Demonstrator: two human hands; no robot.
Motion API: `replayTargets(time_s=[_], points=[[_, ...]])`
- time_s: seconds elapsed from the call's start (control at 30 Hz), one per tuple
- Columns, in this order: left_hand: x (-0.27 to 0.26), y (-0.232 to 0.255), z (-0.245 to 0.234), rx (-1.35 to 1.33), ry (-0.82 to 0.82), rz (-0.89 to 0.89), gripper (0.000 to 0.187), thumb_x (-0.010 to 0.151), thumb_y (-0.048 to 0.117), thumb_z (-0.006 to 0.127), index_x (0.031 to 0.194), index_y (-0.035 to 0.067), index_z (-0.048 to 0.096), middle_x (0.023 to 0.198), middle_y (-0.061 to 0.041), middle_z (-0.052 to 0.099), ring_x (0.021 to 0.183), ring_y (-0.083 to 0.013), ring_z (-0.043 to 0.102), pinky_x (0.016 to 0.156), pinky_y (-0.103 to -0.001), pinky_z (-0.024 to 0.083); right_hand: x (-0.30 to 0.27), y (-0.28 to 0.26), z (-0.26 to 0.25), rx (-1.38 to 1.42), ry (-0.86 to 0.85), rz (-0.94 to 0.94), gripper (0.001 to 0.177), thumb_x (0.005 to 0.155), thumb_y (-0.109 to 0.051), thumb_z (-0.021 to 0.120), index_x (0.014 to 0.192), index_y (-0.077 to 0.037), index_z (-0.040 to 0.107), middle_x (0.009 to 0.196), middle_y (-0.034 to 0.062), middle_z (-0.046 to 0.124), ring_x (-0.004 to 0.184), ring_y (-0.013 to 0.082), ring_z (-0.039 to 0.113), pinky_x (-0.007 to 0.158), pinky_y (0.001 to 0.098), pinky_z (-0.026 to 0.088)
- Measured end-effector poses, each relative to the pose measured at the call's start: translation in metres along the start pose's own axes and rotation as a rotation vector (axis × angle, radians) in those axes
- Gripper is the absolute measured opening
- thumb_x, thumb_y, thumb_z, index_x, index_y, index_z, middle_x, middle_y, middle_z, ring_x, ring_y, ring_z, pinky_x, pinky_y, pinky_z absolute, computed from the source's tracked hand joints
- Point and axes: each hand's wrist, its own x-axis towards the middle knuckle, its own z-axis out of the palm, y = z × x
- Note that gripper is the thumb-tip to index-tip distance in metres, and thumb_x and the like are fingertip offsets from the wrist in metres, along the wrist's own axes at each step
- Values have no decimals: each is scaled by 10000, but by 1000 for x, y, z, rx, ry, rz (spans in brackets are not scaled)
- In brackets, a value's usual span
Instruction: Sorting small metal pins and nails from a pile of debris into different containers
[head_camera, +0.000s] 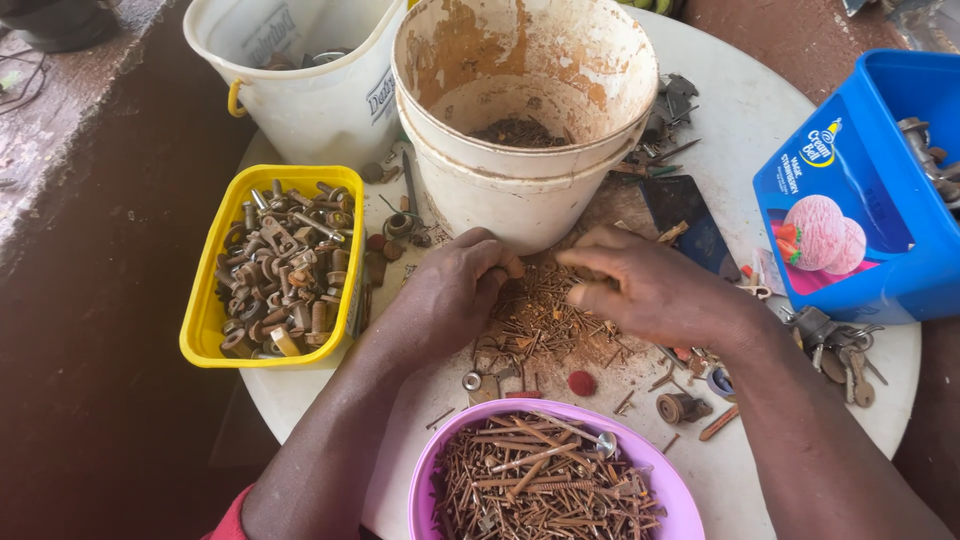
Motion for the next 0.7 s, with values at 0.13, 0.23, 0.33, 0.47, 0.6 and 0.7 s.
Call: replayTargets(time_s=[0.13, 0.23, 0.33, 0.47, 0.6, 0.7], points=[[0, -1, 0, 9, -4, -3, 144, 1013, 71, 581, 1003, 83, 724, 1053, -175, 698, 1032, -437, 734, 847, -521, 604, -5, -11, 1, -105, -98, 17, 986, 799, -513, 923, 1566, -51, 508, 1350, 193, 598, 1222, 372, 627, 1010, 546, 573], [0, 0, 0, -3, 0, -1, 142, 1012, 77, 580, 999, 78, 722, 1048, -184, 695, 1031, -446, 730, 846, -527, 604, -2, -6, 10, -274, -69, -29, 1024, 760, -658, 937, 1514, -81, 552, 1370, 165, 563, 1278, 398, 591, 1037, 587, 541], [0, -3, 2, 1, 4, -1, 144, 1014, 76, 579, 1000, 78, 722, 1053, -186, 697, 1032, -446, 732, 845, -531, 603, -3, -11, 9, -217, -101, 11, 951, 775, -584, 944, 1505, -106, 566, 1334, 123, 572, 1255, 372, 604, 1040, 584, 537], [0, -5, 3, -8, 9, 0, 128, 1010, 79, 586, 986, 85, 712, 1044, -179, 695, 1027, -446, 732, 840, -527, 605, -5, -17, 6, -85, -96, 41, 461, 963, -235, 734, 1395, -83, 682, 1184, 121, 667, 1063, 278, 705, 885, 455, 606], [0, -4, 2, -5, 7, 19, 109, 1005, 74, 590, 994, 58, 697, 1050, -208, 689, 1030, -480, 718, 833, -556, 598, -8, -16, 1, 24, -37, 73, 363, 1021, -117, 598, 1360, -43, 705, 1141, 151, 695, 965, 251, 706, 807, 393, 606], [1, -6, 3, -17, 10, 13, 119, 1005, 74, 588, 993, 76, 706, 1051, -196, 699, 1030, -463, 729, 837, -542, 602, -10, -15, -3, 6, -68, 2, 394, 1043, -172, 568, 1389, -8, 662, 1242, 186, 673, 1067, 299, 741, 843, 453, 633]])
